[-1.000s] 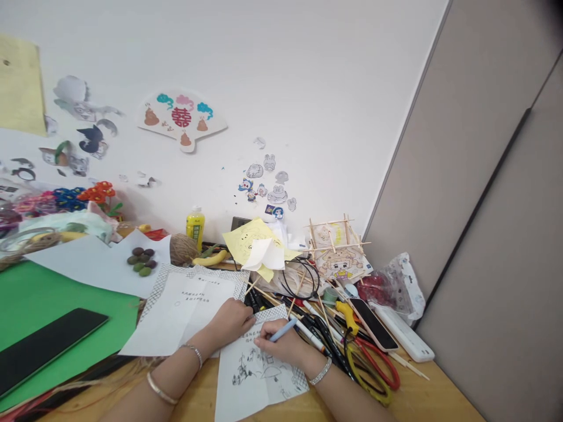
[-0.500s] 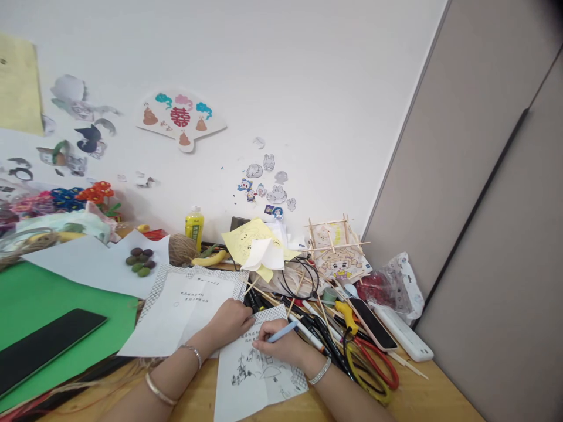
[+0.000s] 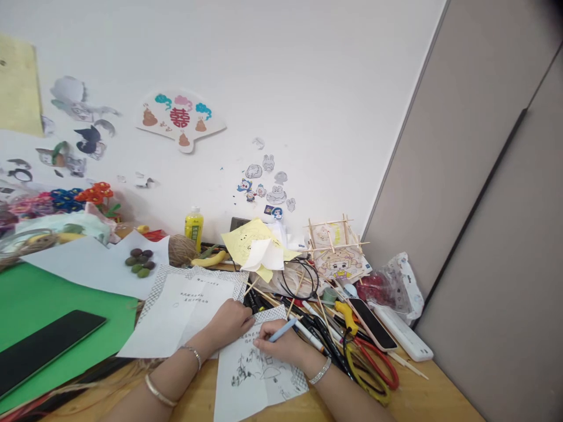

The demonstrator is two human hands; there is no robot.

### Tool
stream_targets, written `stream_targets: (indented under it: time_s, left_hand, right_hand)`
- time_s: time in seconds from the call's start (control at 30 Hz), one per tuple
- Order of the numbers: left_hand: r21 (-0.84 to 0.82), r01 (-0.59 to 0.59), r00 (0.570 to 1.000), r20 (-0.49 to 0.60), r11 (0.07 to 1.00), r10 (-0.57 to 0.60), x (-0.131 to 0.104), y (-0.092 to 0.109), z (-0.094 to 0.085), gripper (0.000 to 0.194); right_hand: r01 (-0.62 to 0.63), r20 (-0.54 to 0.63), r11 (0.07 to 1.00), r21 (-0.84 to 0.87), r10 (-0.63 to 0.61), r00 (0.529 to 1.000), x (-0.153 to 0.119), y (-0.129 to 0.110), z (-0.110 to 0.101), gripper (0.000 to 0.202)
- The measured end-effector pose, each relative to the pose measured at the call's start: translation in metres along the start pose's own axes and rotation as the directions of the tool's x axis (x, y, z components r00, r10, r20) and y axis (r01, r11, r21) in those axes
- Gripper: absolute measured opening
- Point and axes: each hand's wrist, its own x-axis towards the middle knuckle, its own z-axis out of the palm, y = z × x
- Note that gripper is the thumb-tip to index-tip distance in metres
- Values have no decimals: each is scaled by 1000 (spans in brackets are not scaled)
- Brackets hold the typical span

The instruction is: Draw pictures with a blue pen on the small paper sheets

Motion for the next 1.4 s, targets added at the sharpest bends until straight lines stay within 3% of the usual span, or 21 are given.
stream_targets:
  time_s: [1.4]
  left_hand:
    - [1,0,1000,-8,1000,0,-1,-1,2,34]
  right_hand:
    - [1,37,999,50,-3,999,0,-4,-4,14]
